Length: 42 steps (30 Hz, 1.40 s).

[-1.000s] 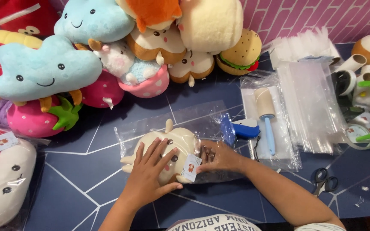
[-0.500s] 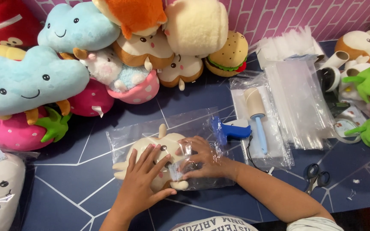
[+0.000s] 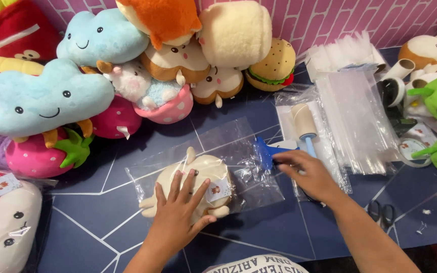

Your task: Cleaning a plush toy with a lint roller, attaching a tag using a tagging gun, and packaging it in a plastic bag.

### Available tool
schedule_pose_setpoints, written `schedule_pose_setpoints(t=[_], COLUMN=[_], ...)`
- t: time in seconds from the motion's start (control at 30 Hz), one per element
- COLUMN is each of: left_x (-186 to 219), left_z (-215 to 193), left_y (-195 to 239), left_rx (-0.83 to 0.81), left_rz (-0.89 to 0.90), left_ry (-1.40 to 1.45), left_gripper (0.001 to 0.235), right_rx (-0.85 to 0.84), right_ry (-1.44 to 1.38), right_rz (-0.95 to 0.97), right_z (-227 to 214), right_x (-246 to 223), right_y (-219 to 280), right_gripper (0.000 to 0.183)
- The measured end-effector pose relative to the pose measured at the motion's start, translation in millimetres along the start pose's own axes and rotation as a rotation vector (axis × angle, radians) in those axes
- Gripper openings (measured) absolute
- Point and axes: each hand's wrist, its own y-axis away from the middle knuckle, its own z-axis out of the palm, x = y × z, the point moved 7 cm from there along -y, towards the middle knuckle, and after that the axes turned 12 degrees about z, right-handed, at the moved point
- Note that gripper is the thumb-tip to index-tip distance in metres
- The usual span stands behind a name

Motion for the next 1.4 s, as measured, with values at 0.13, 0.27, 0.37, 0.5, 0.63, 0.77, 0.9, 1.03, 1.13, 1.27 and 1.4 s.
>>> schedule_pose_setpoints(t=[0.13,0.27,0.37,0.5,0.63,0.77,0.9,1.03,1.13,1.27,1.4], left_x=[-14.4,-57.0,-83.1,-93.0,-73.6,-80.3,-76.9,-120.2,-133.8,-140.9,-164.8], left_z=[-29.0,-64.9,-62.0,-43.1,-47.7,-46.8,-54.8,-6.5,14.1,20.6,10.4], left_y=[-12.3,-54.0,-80.5,-91.1,-92.4,-90.8,-90.1,-99.3,-111.1,-118.4,-105.5], left_rx=[0.015,0.117,0.101,-0.115,-0.31,-0.303,-0.411,-0.343,-0.247,-0.172,0.194], left_rz=[0.019,-0.078,-0.212,-0.442,-0.543,-0.591,-0.61,-0.637,-0.654,-0.711,-0.631], left_ry=[0.122,0.132,0.22,0.403,0.455,0.507,0.596,0.673,0.814,0.993,1.204], left_gripper=[0.081,0.069,0.066,0.081,0.083,0.087,0.09,0.086,0.081,0.049,0.024], right_rx=[-0.009,-0.577,-0.527,-0.306,-0.432,-0.745,-0.845,-0.683,-0.515,-0.365,-0.36], right_ry=[-0.38,0.05,-0.189,-0.237,-0.207,-0.373,-0.737,-1.07,-1.228,-1.247,-1.272], right_rz=[0.411,0.084,-0.242,-0.201,0.189,0.365,0.561,0.665,0.737,0.725,0.591], right_z=[-28.2,-2.1,-39.1,-58.7,5.3,78.4,116.7,129.9,137.9,123.4,109.2], right_x=[44.7,23.3,-5.6,-13.8,44.9,55.7,47.4,26.5,22.2,-8.8,-8.4], right_y=[54.4,38.1,29.8,41.5,36.6,53.2,61.4,58.7,50.6,40.5,13.1], right_gripper=[0.019,0.019,0.027,0.03,0.042,0.042,0.07,0.06,0.06,0.057,0.053])
